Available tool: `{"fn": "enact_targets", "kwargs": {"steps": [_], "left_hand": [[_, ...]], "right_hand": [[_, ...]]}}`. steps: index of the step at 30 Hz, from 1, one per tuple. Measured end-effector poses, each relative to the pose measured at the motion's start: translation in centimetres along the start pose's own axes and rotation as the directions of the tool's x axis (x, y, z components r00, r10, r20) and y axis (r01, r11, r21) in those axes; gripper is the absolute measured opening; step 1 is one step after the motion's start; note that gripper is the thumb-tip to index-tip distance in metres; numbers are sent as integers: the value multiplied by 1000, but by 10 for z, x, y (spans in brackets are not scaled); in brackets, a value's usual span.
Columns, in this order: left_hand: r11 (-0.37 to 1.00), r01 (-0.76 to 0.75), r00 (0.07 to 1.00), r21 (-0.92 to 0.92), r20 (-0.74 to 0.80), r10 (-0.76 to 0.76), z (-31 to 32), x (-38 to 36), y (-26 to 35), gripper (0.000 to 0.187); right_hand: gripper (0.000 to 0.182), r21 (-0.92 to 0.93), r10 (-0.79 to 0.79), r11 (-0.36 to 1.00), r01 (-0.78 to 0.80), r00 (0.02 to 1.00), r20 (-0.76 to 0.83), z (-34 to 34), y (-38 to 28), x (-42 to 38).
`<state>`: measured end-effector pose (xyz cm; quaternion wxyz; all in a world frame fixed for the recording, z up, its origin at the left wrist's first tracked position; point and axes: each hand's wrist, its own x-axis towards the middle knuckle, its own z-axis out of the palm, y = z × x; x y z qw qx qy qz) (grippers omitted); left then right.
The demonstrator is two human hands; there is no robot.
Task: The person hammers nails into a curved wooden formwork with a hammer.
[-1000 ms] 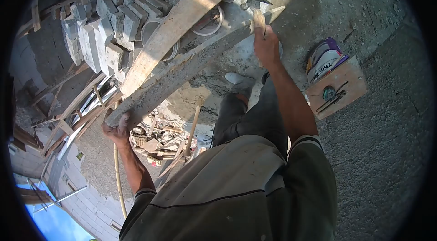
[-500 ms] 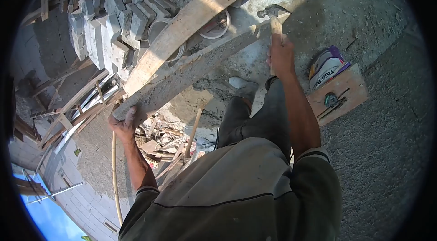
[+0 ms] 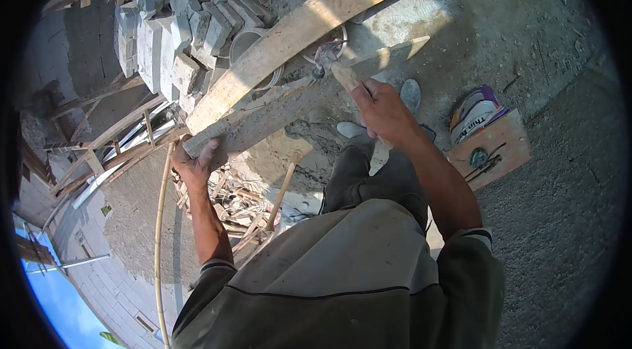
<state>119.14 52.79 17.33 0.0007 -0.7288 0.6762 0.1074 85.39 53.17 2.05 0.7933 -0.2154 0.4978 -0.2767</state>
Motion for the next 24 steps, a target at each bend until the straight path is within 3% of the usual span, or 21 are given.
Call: {"fn": "enact_targets", "kwargs": {"steps": [1, 2, 3, 4, 5, 6, 7, 9, 10, 11, 12, 13, 17, 19, 21, 23, 24], "left_hand": [[993, -111, 991, -36, -79, 108, 2, 1, 1, 32], [996, -54, 996, -72, -76, 48, 3, -1, 2, 32], [995, 12, 998, -104, -63, -19, 1, -5, 9, 33], [967, 20, 996, -254, -76, -40, 2, -5, 14, 33], [966, 14, 996, -260, -80, -36, 1, -2, 17, 33], [977, -37, 997, -211, -74, 21, -2, 2, 19, 32], [982, -92, 995, -165, -64, 82, -3, 5, 21, 32], [970, -102, 994, -220, -72, 88, 2, -2, 6, 30], [959, 0, 997, -283, -71, -21, 4, -4, 6, 30], [933, 109, 989, -343, -59, -137, 5, -7, 4, 30], [972, 33, 995, -231, -86, -54, 5, -10, -3, 31], [970, 26, 995, -242, -89, -49, 5, -11, 4, 31], [952, 2, 999, -305, -45, -17, -2, -11, 17, 34], [962, 85, 992, -258, -68, -106, 1, -14, 3, 38], [955, 100, 992, -280, -42, -116, 0, -20, -9, 42], [978, -64, 990, -198, -136, 37, 0, -23, -11, 42], [976, -67, 994, -207, -96, 48, -2, -20, -9, 42]], "right_hand": [[41, -90, -64, 994, 56, 995, -83, -5, -7, 2], [43, 36, -106, 993, 114, 978, -182, -1, -10, -1], [43, 33, -83, 995, 90, 982, -170, 11, -5, -5], [43, 71, -205, 971, 228, 949, -239, 25, -1, -6], [43, 99, -327, 922, 375, 890, -319, 33, 2, -6], [44, 29, -183, 982, 187, 976, -120, 36, 5, -10], [44, 28, -185, 981, 190, 973, -136, 29, 2, -10], [43, -140, -13, 990, 32, 990, 137, 8, -7, -13], [43, -195, -54, 979, 57, 998, 20, -1, -1, -10], [43, -203, -63, 977, 63, 998, 7, -7, 7, -4], [42, -32, -124, 992, 120, 968, -216, -14, 16, 4], [41, 125, -139, 969, 213, 889, -437, -19, 27, 14], [38, 32, -59, 996, 89, 851, -522, -52, 84, 69], [38, -5, 141, 989, -148, 951, -274, -84, 86, 77], [34, -16, 79, 995, -97, 887, -456, -106, 84, 85], [34, 110, 36, 993, 44, 774, -632, -124, 71, 90], [34, 116, 46, 993, 35, 776, -629, -130, 70, 99]]}}
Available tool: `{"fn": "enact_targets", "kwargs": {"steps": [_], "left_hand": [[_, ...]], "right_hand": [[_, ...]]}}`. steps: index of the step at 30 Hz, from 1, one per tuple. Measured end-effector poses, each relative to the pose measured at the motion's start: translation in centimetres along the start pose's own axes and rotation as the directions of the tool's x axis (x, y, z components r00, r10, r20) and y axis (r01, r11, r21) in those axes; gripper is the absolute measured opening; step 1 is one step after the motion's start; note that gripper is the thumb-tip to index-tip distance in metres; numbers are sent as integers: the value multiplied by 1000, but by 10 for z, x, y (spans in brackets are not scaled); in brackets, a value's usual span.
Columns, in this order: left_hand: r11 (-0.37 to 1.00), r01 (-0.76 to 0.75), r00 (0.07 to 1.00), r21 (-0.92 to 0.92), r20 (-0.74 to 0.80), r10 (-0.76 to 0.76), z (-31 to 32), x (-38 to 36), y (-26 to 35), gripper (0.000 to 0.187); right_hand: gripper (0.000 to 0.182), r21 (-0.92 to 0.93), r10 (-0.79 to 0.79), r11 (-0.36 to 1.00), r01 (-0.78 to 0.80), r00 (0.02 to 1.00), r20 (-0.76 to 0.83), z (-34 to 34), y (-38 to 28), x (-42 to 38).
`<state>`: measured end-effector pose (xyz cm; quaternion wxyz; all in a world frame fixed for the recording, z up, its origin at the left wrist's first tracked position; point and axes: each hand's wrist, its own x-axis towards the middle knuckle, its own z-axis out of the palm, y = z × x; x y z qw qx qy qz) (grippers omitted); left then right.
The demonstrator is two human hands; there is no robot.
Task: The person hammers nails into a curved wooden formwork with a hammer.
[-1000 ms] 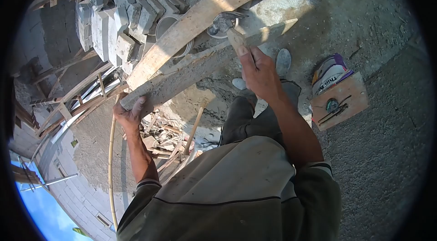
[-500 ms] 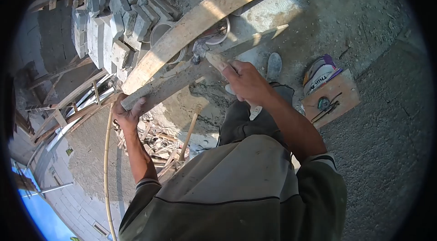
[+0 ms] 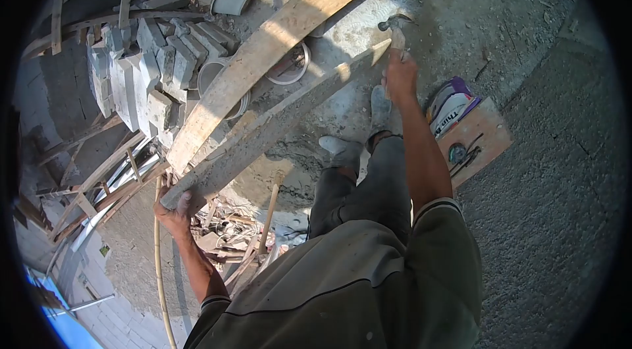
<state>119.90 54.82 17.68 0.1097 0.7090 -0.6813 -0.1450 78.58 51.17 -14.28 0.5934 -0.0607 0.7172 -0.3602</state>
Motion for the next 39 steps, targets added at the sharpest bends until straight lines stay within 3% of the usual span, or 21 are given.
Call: {"fn": "enact_targets", "kwargs": {"steps": [2, 6, 8, 9, 12, 14, 15, 16, 17, 18, 21, 22, 23, 25, 27, 29, 32, 33, 36, 38, 39], "left_hand": [[999, -39, 999, 14, -4, 39, -2, 4, 2, 42], [998, -63, 998, -26, 26, 63, -6, 18, 13, 42], [999, -27, 996, 47, 89, 23, -16, 20, 4, 44], [998, -34, 994, 57, 105, 28, -11, 23, -2, 44], [999, -9, 994, 48, -104, 14, -8, 19, -14, 57], [999, 5, 995, 48, -98, -1, -6, 22, -10, 58], [999, 0, 996, 40, -85, 3, -7, 24, -8, 58], [999, 5, 997, 35, -82, -3, -8, 25, -9, 58], [999, 9, 998, 49, -68, -6, -8, 27, -11, 58], [998, 14, 999, 68, -48, -11, -10, 27, -13, 59], [997, 25, 995, 79, -98, -17, -10, 23, -26, 60], [996, 34, 995, 77, -97, -26, -10, 24, -24, 60], [996, -12, 997, 85, -72, 19, -10, 28, -21, 61], [995, -67, 997, 74, -42, 70, -10, 41, -18, 61], [993, -111, 994, 43, 27, 110, -13, 47, -17, 59], [980, -192, 981, 52, 4, 192, -6, 55, -18, 62], [995, -82, 995, 63, -46, 85, -7, 53, -22, 62], [995, -84, 995, 47, -52, 86, -8, 54, -24, 62], [998, -55, 997, 35, -54, 57, -11, 55, -33, 64], [999, -31, 997, 43, -67, 34, -14, 52, -41, 65], [996, 6, 997, 93, -83, 1, -15, 47, -48, 62]], "right_hand": [[38, 150, -20, 987, 61, 965, -263, 4, 3, 25], [38, 167, -13, 983, 81, 928, -373, 31, 62, 89], [42, -329, 311, 906, -267, 946, 89, 27, 74, 109], [42, -318, 326, 905, -284, 941, 88, 23, 71, 114], [38, -203, 144, 971, -123, 985, 92, 29, 61, 110], [39, -21, -172, 984, 178, 908, -382, 45, 68, 97], [39, -29, -168, 985, 170, 910, -379, 45, 77, 98], [39, -201, 27, 979, -45, 995, -94, 40, 86, 102], [39, -412, 275, 890, -193, 950, 150, 34, 91, 109], [39, -417, 280, 887, -197, 949, 146, 25, 86, 115], [52, -354, 236, 920, -171, 960, 150, 25, 68, 121], [52, -214, -45, 976, 28, 996, -77, 37, 66, 113], [52, -123, -290, 957, 263, 896, -335, 43, 65, 108], [52, -303, -291, 928, 215, 929, -230, 45, 120, 131], [51, -476, -269, 861, 181, 955, -123, 34, 127, 143], [48, -455, 277, 871, -186, 950, 143, 24, 86, 147], [47, -225, -107, 973, 52, 964, -242, 37, 80, 133], [47, -230, -100, 972, 43, 966, -239, 43, 81, 127], [48, -183, -18, 983, -29, 968, -251, 43, 97, 123], [48, -275, 388, 890, -363, 921, 38, 24, 115, 149], [48, -273, 384, 893, -359, 922, 43, 24, 116, 148]]}}
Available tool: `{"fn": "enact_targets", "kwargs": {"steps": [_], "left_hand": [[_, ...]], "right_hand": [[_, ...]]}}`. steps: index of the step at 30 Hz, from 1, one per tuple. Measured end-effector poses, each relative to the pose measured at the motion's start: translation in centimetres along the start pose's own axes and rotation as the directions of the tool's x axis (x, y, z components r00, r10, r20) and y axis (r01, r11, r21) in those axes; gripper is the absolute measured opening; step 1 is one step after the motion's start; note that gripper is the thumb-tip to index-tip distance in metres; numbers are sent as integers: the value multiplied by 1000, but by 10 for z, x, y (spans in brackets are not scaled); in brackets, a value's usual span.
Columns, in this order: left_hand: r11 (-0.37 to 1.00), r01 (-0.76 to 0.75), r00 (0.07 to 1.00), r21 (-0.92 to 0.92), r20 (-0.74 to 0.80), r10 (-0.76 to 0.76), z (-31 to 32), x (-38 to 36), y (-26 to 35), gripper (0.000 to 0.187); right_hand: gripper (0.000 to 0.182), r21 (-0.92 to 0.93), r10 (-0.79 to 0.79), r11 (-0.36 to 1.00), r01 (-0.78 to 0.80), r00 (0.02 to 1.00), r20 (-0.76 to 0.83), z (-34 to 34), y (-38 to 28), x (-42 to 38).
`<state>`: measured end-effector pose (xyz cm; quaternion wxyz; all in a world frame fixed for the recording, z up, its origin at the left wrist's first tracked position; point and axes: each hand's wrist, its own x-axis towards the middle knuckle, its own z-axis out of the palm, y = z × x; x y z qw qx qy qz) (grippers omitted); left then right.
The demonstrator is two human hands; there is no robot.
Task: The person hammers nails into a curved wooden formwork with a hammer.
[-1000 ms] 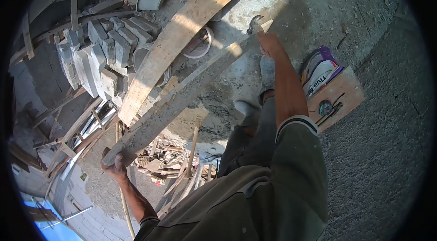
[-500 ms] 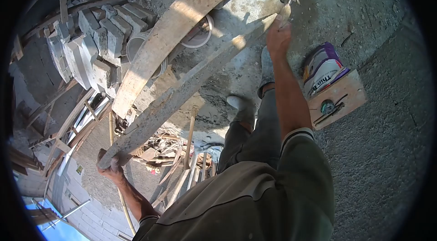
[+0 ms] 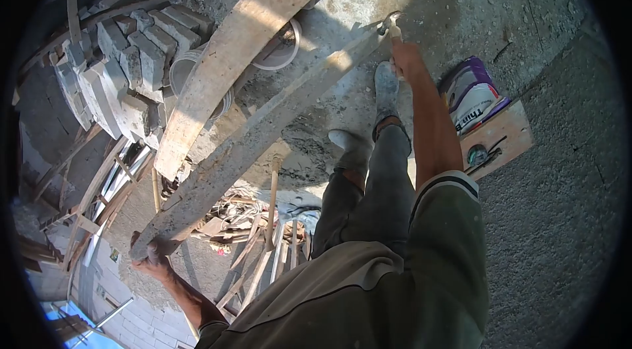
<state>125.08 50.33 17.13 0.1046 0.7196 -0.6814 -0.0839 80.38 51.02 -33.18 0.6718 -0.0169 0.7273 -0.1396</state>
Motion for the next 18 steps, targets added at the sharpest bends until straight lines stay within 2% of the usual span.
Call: {"fn": "enact_targets", "kwargs": {"steps": [2, 4, 6, 8, 10, 12, 13, 14, 15, 16, 17, 18], "left_hand": [[997, 46, 999, 56, -29, -44, -7, -12, -7, 60], [994, 111, 993, 22, 23, -112, -10, -19, -14, 60], [990, 136, 990, -26, 29, -135, -13, -27, -20, 61], [986, 157, 987, -65, 39, -154, -14, -35, -21, 62], [987, 161, 986, -4, 43, -160, -16, -42, -22, 68], [991, 129, 991, 27, 40, -130, -12, -49, -28, 73], [984, 178, 982, -29, -52, -179, -4, -54, -24, 73], [971, 220, 962, -91, -144, -232, 3, -57, -23, 74], [934, 344, 937, -96, -23, -347, -15, -76, -45, 75], [936, 330, 941, -124, -37, -336, -20, -96, -56, 75], [930, 344, 935, -129, -47, -352, -18, -108, -66, 73], [916, 377, 919, -136, -66, -388, -12, -116, -76, 70]], "right_hand": [[54, -221, -183, 966, 131, 956, -232, -1, 4, -13], [55, -572, -422, 811, 121, 799, -429, -6, 39, 14], [53, -569, -292, 821, -51, 819, -494, -16, 29, -3], [49, -603, -202, 781, -161, 848, -489, -35, 49, 15], [53, -709, -310, 663, -241, 773, -553, -24, 56, 6], [61, -661, -304, 731, -170, 786, -538, 11, 64, -4], [68, -561, -207, 822, -100, 864, -458, 32, 59, -22], [77, -411, -153, 911, -22, 909, -389, 56, 88, -7], [81, -124, -179, 982, 145, 921, -346, 90, 117, -1], [82, 105, 58, 994, -25, 947, -317, 123, 123, -11], [84, 382, 235, 903, -196, 970, -58, 148, 136, -21], [90, 561, 450, 701, -441, 883, 131, 170, 121, -55]]}}
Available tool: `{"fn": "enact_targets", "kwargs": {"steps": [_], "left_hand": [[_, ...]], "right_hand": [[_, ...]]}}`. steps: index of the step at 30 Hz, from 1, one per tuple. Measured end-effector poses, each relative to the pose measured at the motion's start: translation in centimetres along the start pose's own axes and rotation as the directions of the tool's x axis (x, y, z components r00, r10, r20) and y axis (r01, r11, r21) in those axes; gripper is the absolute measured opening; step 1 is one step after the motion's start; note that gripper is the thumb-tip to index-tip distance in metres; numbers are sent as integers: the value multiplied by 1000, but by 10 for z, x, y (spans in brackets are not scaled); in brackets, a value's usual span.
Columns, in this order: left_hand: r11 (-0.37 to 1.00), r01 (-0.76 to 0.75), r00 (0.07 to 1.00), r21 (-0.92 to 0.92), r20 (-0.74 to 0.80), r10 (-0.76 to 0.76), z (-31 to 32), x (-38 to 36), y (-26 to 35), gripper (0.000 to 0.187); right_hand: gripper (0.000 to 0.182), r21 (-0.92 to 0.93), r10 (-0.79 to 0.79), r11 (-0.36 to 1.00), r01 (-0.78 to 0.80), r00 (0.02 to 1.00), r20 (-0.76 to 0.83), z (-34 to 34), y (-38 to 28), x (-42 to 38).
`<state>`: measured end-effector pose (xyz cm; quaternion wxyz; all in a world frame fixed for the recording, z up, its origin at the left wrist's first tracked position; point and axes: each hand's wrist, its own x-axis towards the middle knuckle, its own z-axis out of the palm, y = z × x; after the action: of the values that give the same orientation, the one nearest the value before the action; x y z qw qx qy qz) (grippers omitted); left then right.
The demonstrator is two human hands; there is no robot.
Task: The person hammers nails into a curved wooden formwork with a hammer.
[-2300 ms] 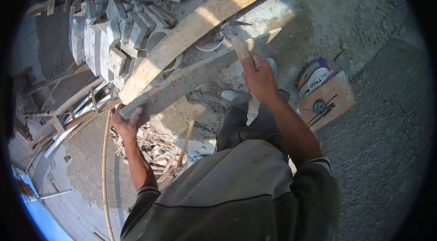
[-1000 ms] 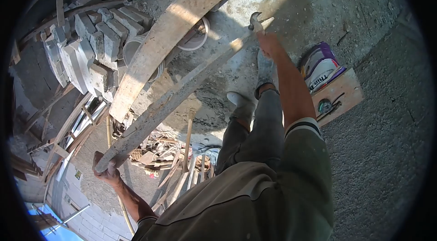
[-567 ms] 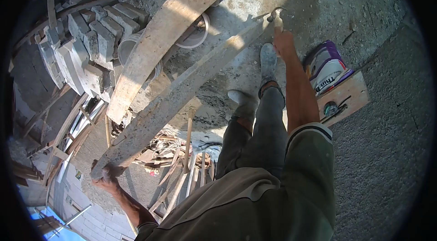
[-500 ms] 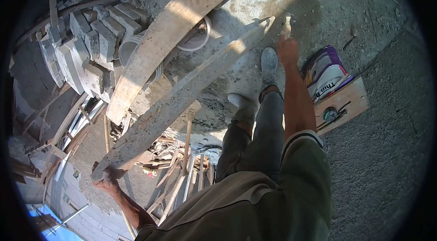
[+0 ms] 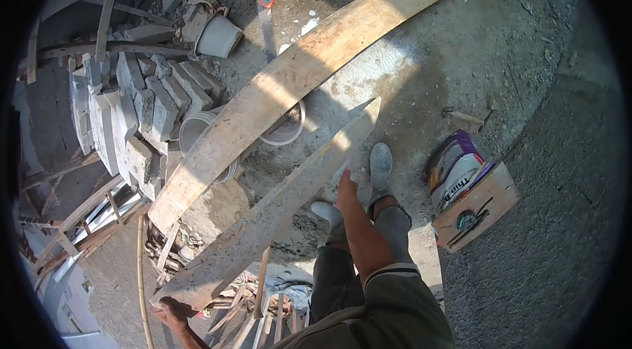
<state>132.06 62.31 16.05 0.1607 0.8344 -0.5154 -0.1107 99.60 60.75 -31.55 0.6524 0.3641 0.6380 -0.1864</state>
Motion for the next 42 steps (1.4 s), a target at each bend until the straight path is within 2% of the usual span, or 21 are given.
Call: {"fn": "enact_targets", "kwargs": {"steps": [3, 5, 6, 8, 13, 15, 17, 19, 23, 24, 25, 26, 27, 28, 30, 32, 34, 36, 38, 40, 42], "left_hand": [[990, 130, 989, -50, -65, -133, 14, -15, -45, 63], [971, 219, 969, -96, -98, -228, 25, -26, -76, 58], [958, 262, 956, -118, -103, -274, 30, -31, -91, 55], [924, 338, 929, -177, -94, -358, 49, -42, -122, 51], [798, 480, 872, -364, 102, -478, 128, -65, -193, 39], [769, 483, 874, -418, 279, -397, 176, -61, -182, 34], [769, 503, 842, -395, 424, -334, 221, -49, -173, 32], [712, 568, 783, -414, 538, -312, 257, -40, -175, 30], [600, 597, 743, -533, 650, -162, 310, -21, -175, 27], [607, 569, 739, -555, 669, -80, 324, -17, -181, 27], [684, 554, 718, -475, 688, -103, 341, -13, -189, 28], [752, 534, 694, -387, 708, -128, 359, -10, -199, 30], [720, 568, 680, -399, 720, -137, 376, -5, -211, 30], [685, 600, 670, -414, 728, -147, 392, 0, -226, 30], [652, 636, 641, -413, 753, -148, 432, -3, -272, 29], [612, 678, 611, -407, 775, -163, 452, -9, -292, 29], [788, 493, 684, -368, 724, -90, 463, -11, -302, 28], [826, 425, 742, -370, 665, -84, 470, -17, -307, 28], [870, 340, 793, -358, 607, -60, 477, -26, -310, 29], [882, 413, 755, -226, 627, -193, 486, -37, -312, 29], [854, 471, 741, -219, 624, -249, 499, -52, -322, 32]], "right_hand": [[90, 89, 309, 939, -332, 930, 199, 40, 65, -32], [82, 473, -54, 847, -243, 846, 531, 58, 96, -41], [82, 477, -75, 851, -222, 846, 527, 59, 106, -32], [70, 599, -283, 800, -21, 868, 407, 65, 110, -16], [68, 617, -491, 755, 221, 814, 310, 44, 49, 3], [67, 606, -541, 746, 277, 783, 307, 25, 12, 39], [67, 547, -579, 722, 424, 803, 142, 25, -20, 17], [73, 475, -671, 700, 533, 719, 181, 17, -45, 22], [70, 523, -669, 696, 493, 709, 222, 5, -74, 63], [68, 231, -546, 806, 545, 835, -63, 6, -81, 68], [67, -67, -447, 887, 457, 810, -380, 9, -83, 71], [67, -90, -440, 893, 442, 811, -386, 12, -80, 75], [67, -604, -806, 590, 536, 437, -400, 15, -81, 76], [67, -936, -993, 119, 332, 27, -117, 23, -85, 72], [71, -809, -988, -150, 568, -113, 103, 67, -90, 39], [75, -373, -907, 254, 893, 353, 228, 113, -95, 11], [76, -270, -805, 524, 808, 573, 152, 161, -98, -11], [82, -498, -972, 54, 866, 159, 171, 186, -128, 26], [83, -564, -994, -79, 822, -23, 106, 211, -128, 9], [82, -627, -996, -35, 778, 27, 89, 218, -140, 7], [80, -775, -822, -539, 331, -409, 397, 212, -131, -3]]}}
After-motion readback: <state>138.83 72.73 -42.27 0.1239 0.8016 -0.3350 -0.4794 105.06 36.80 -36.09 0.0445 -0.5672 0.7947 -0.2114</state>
